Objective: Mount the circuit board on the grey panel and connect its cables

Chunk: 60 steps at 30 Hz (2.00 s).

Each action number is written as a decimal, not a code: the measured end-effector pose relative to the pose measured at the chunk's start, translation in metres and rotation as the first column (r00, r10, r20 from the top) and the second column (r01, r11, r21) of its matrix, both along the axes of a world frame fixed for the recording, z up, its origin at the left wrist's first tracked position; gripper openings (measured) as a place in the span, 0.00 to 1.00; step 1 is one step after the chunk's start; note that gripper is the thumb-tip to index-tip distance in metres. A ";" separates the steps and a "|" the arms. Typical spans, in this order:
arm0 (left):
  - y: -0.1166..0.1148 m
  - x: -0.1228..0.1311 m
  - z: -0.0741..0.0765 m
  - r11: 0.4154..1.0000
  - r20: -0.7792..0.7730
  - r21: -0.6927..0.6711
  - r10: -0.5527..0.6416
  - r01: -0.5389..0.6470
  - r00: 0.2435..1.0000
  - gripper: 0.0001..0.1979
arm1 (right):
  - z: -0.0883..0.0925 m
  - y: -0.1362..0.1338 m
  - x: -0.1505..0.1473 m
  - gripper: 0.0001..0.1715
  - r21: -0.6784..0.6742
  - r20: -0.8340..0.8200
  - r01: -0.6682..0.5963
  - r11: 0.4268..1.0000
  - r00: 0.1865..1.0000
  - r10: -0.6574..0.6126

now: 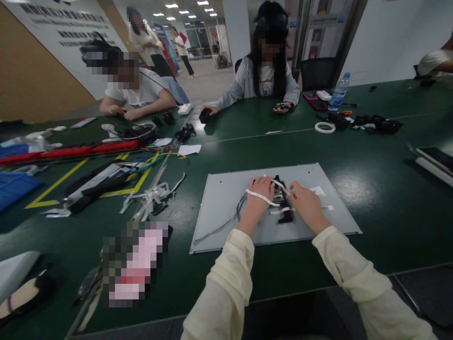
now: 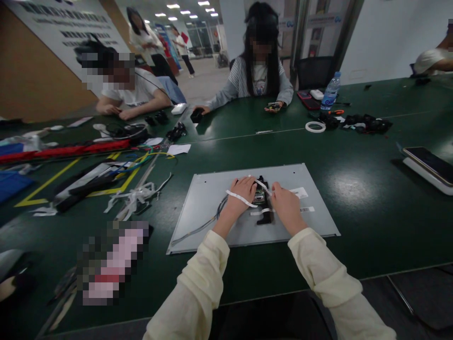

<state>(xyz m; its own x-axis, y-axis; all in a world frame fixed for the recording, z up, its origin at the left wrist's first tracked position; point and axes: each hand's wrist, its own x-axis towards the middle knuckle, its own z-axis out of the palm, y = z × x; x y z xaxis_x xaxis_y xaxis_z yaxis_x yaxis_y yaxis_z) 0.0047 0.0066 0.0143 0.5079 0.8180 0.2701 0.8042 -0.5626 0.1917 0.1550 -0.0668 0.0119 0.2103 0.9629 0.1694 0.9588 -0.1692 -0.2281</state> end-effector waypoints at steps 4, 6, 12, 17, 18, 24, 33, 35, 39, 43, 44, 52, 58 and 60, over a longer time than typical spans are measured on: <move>0.000 0.000 0.000 0.999 -0.001 -0.018 0.034 -0.034 0.999 0.22 | -0.001 -0.004 0.007 0.12 0.093 -0.195 0.003 0.996 0.981 0.015; -0.001 -0.001 0.002 0.999 0.005 -0.022 0.046 -0.046 0.999 0.23 | 0.002 -0.006 0.009 0.12 0.205 -0.328 -0.014 0.979 0.941 0.082; -0.016 -0.012 0.016 0.999 0.051 -0.017 0.041 -0.040 0.998 0.22 | 0.022 -0.027 -0.006 0.18 0.454 -0.422 -0.254 0.854 0.783 0.457; -0.034 -0.025 0.023 0.998 0.057 -0.062 0.013 -0.010 0.998 0.22 | 0.034 -0.051 -0.025 0.23 0.442 -0.137 -0.607 0.660 0.682 0.719; -0.038 -0.027 0.023 0.998 0.057 -0.068 0.019 -0.015 0.998 0.22 | 0.035 -0.054 -0.027 0.22 0.443 -0.123 -0.619 0.648 0.675 0.728; -0.052 -0.036 0.024 0.994 0.076 -0.101 0.039 -0.032 0.996 0.23 | 0.046 -0.063 -0.040 0.14 0.508 -0.092 -0.654 0.561 0.607 0.790; -0.069 -0.063 0.024 0.997 0.025 -0.031 0.078 -0.077 0.997 0.23 | 0.050 -0.072 -0.051 0.12 0.612 -0.222 -0.503 0.610 0.631 0.743; -0.072 -0.076 0.022 0.992 0.011 -0.048 0.114 -0.113 0.993 0.23 | 0.049 -0.071 -0.050 0.12 0.668 -0.276 -0.368 0.647 0.685 0.674; -0.074 -0.099 0.018 0.985 0.018 -0.124 0.120 -0.117 0.993 0.23 | 0.047 -0.062 -0.047 0.12 0.686 -0.314 -0.204 0.699 0.783 0.537; -0.073 -0.110 0.016 0.989 0.069 -0.143 0.053 -0.043 0.996 0.19 | 0.044 -0.044 -0.050 0.14 0.648 -0.243 -0.253 0.719 0.825 0.510; -0.072 -0.111 0.016 0.988 0.076 -0.147 0.047 -0.036 0.996 0.19 | 0.043 -0.039 -0.053 0.15 0.642 -0.215 -0.278 0.715 0.830 0.515; -0.071 -0.121 0.013 0.993 0.175 -0.093 0.092 -0.077 0.980 0.18 | 0.031 -0.001 -0.094 0.16 0.521 -0.008 -0.447 0.728 0.850 0.527; -0.074 -0.128 0.009 0.987 0.196 -0.101 0.145 -0.127 0.970 0.15 | 0.012 -0.002 -0.109 0.14 0.361 0.116 -0.611 0.704 0.779 0.616; -0.074 -0.127 0.008 0.984 0.196 -0.105 0.163 -0.145 0.967 0.16 | 0.008 -0.004 -0.110 0.13 0.322 0.134 -0.644 0.694 0.756 0.640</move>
<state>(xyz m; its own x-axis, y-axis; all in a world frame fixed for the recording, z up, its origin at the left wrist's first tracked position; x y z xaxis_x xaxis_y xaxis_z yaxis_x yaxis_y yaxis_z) -0.1227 -0.0674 0.0224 0.3161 0.9073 0.2774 0.8185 -0.4086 0.4038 0.0451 -0.0707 0.0196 -0.4424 0.7468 0.4966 0.8085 0.5717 -0.1395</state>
